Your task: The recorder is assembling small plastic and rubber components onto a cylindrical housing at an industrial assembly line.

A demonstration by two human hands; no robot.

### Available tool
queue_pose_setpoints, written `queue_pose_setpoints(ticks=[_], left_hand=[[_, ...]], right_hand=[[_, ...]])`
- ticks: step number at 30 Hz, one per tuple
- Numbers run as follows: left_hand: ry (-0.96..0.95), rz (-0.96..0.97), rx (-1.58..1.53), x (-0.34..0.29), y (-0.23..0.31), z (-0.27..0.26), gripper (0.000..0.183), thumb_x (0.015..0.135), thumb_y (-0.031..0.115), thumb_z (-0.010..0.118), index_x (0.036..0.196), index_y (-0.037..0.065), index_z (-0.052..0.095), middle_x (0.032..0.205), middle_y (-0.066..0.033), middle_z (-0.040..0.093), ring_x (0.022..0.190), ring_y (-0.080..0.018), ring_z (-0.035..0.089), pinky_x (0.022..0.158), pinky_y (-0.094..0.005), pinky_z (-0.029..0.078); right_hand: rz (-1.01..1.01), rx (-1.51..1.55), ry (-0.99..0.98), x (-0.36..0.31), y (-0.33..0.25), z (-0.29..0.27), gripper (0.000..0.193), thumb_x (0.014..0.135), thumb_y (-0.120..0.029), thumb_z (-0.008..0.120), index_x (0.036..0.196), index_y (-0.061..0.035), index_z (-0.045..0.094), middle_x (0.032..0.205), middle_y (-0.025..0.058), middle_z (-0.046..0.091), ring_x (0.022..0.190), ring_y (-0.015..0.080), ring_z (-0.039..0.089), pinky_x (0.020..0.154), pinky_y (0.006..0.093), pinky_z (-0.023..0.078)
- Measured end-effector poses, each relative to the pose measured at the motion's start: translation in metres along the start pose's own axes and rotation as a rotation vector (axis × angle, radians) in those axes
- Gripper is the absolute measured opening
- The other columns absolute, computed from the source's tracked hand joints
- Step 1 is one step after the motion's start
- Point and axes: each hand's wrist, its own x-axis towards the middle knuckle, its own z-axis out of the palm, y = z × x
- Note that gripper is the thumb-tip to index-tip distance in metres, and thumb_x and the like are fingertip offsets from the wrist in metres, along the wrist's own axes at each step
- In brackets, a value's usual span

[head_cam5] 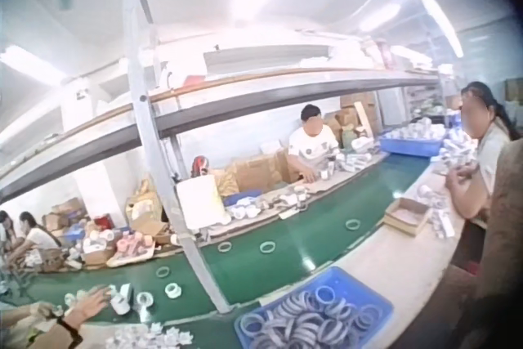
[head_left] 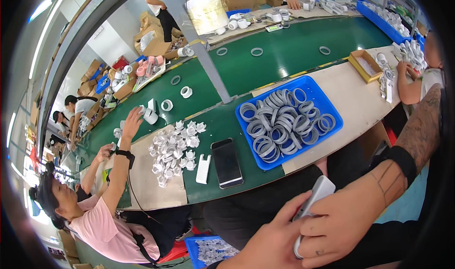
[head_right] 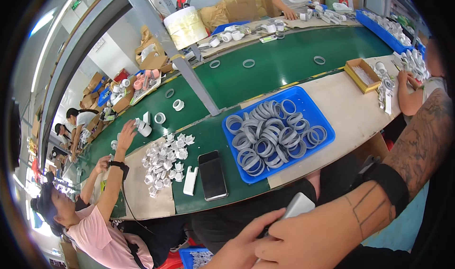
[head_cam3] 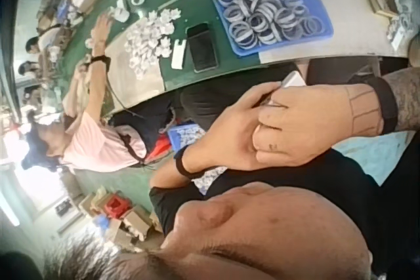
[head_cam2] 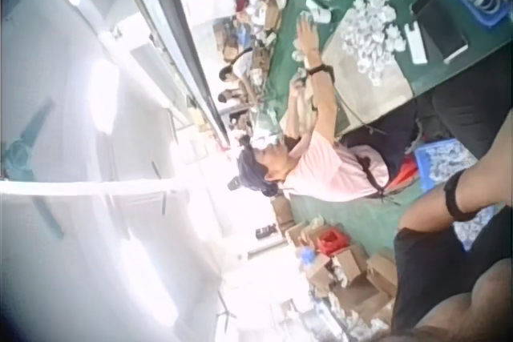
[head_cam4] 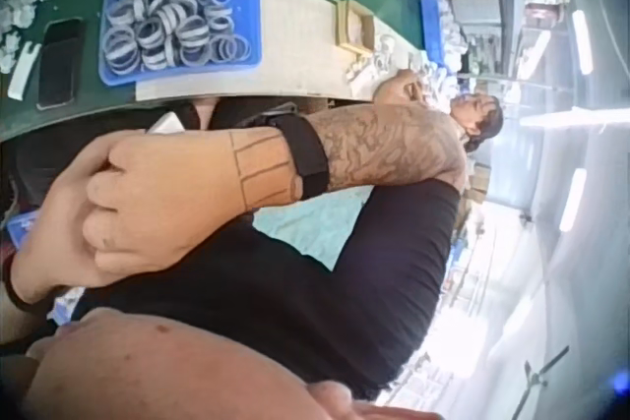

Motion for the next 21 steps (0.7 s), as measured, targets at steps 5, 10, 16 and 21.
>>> queue_pose_setpoints(ticks=[5,10,16,21], left_hand=[[-0.104,-0.046,-0.014,0.011,0.011,-0.005,0.069,0.076,0.024,0.093,0.138,0.003,0.072,0.15,-0.0279,0.063,0.139,-0.048,0.062,0.117,-0.0492,0.055],[-0.214,-0.274,-0.373,0.012,0.005,-0.005,0.061,0.075,0.018,0.094,0.131,0.004,0.076,0.144,-0.0252,0.066,0.134,-0.0465,0.065,0.112,-0.0475,0.056],[-0.099,-0.192,-0.237,0.014,-0.005,-0.001,0.068,0.076,0.019,0.098,0.137,0.0,0.073,0.148,-0.0234,0.066,0.139,-0.0427,0.064,0.118,-0.0475,0.053],[0.048,-0.217,-0.048,0.023,-0.016,-0.004,0.083,0.075,0.03,0.104,0.143,-0.002,0.07,0.158,-0.0248,0.062,0.149,-0.0417,0.06,0.124,-0.0471,0.049]], right_hand=[[0.096,0.097,0.051,-0.007,-0.009,-0.007,0.013,0.089,-0.025,0.07,0.086,-0.0145,0.063,0.083,0.0028,0.057,0.069,0.0193,0.061,0.056,0.0347,0.046],[0.043,0.081,0.015,-0.011,0.003,0.002,0.012,0.09,-0.026,0.07,0.09,-0.0156,0.063,0.087,-0.0002,0.057,0.074,0.0152,0.062,0.059,0.0308,0.044],[-0.019,-0.006,0.002,-0.023,0.018,0.012,0.012,0.092,-0.027,0.07,0.094,-0.0169,0.063,0.091,-0.0038,0.058,0.08,0.0102,0.063,0.062,0.0261,0.042],[0.01,-0.22,-0.015,-0.025,0.025,0.014,0.014,0.09,-0.024,0.07,0.092,-0.0171,0.058,0.092,-0.004,0.057,0.074,0.0089,0.061,0.058,0.0244,0.039]])
